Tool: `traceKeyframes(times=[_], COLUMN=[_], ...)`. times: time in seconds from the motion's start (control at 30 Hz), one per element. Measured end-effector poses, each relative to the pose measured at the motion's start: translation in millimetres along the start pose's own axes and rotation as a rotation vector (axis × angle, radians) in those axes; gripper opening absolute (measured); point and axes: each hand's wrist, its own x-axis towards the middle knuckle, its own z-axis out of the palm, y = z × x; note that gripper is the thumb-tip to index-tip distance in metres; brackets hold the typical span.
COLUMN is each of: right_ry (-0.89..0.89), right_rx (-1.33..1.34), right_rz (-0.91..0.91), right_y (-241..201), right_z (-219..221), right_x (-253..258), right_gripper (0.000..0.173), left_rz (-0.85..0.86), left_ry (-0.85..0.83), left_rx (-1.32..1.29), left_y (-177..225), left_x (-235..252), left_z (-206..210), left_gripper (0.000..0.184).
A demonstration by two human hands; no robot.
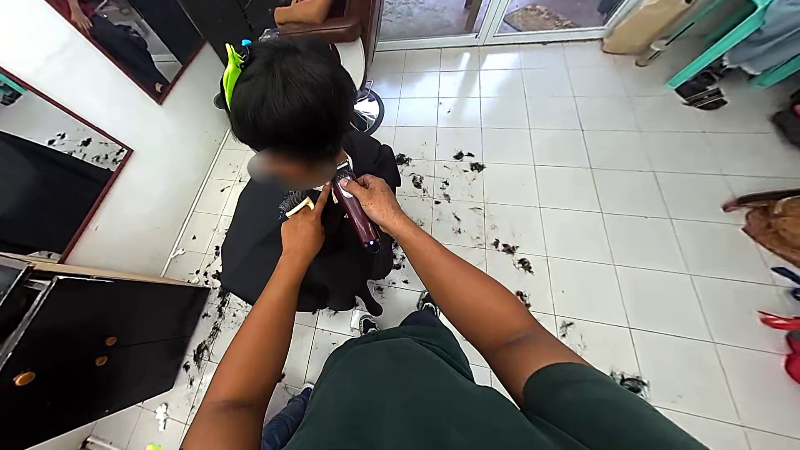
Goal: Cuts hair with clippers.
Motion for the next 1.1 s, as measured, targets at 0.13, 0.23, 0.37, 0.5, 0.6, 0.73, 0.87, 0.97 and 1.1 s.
traceKeyframes(times=[0.13,0.23,0.37,0.5,0.6,0.73,0.87,0.97,1.1], right_ry=[0.021,0.024,0.025,0.026,0.035,0.022,0.031,0.03,0.012], right_rx=[0.006,-0.039,-0.052,-0.127,-0.117,-0.103,-0.157,-0.107,-0.114], right_rz=[-0.057,-0.022,-0.076,-0.057,-0.043,-0.118,-0.01,-0.077,-0.035], right_y=[-2,-5,-5,-5,-4,-6,-8,-6,-4], right_z=[3,3,5,3,3,6,5,10,15], right_x=[-1,-2,-3,-4,-2,-5,-4,-5,-5], right_gripper=[0.042,0.043,0.042,0.043,0.045,0.042,0.046,0.043,0.046], left_rz=[-0.01,-0.014,-0.007,-0.013,-0.014,-0.013,-0.025,-0.024,-0.021], left_ry=[-0.009,-0.031,-0.033,-0.047,-0.053,-0.039,-0.066,-0.064,-0.066], left_rx=[-0.007,0.004,0.004,0.006,-0.002,-0.011,0.003,-0.001,0.009], left_y=[-2,-2,-3,-3,-3,-5,-6,-7,-9], left_x=[1,1,3,3,3,4,4,4,5], left_z=[-2,-4,-3,-3,-5,-3,-4,-4,-2], left_gripper=[0.084,0.085,0.084,0.085,0.086,0.081,0.087,0.084,0.08])
